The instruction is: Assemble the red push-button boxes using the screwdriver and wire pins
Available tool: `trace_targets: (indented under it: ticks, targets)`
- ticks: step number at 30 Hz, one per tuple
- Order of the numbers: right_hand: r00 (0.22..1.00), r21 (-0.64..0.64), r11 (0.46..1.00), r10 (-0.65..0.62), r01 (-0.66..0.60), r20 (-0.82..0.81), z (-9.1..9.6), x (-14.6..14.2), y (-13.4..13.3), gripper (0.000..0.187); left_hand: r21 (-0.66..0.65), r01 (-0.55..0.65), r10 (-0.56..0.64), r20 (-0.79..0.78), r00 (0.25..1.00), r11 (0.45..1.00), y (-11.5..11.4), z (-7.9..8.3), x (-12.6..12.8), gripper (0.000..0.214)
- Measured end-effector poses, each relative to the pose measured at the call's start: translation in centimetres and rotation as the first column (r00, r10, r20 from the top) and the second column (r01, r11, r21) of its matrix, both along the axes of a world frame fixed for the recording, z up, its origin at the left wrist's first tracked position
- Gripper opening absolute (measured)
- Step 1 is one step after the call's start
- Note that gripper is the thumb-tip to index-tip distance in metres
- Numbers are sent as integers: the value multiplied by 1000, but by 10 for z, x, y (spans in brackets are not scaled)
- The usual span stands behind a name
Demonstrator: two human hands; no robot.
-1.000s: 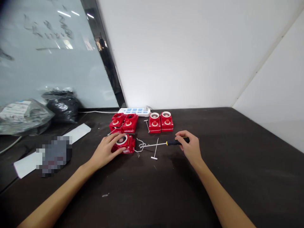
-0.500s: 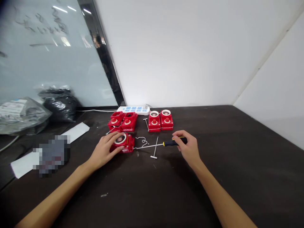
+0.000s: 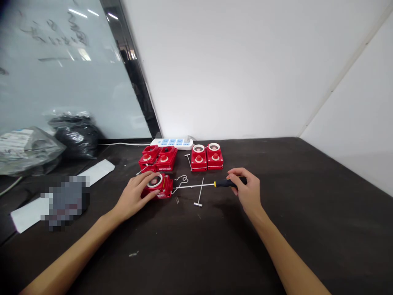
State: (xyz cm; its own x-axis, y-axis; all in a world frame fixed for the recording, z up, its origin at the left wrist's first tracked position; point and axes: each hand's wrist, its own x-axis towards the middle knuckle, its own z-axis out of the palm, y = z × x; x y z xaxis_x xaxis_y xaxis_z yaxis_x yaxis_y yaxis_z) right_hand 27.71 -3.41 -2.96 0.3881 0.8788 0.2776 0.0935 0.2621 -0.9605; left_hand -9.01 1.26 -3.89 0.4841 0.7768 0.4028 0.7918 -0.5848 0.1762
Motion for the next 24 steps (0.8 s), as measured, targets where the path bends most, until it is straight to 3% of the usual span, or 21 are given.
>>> trace_targets:
  ticks: [10, 19, 24]
  targets:
    - [989, -52, 996, 77, -71, 123, 0, -14, -4, 17, 12, -4, 4, -2, 1000, 1000, 1, -2, 1, 50]
    - [884, 108, 994, -70, 22, 462, 6, -9, -12, 14, 14, -4, 4, 8, 1000, 1000, 1, -3, 1, 50]
    - [888, 148, 987, -126, 67, 443, 9, -4, -13, 13, 17, -8, 8, 16, 1000, 1000, 0, -2, 2, 49]
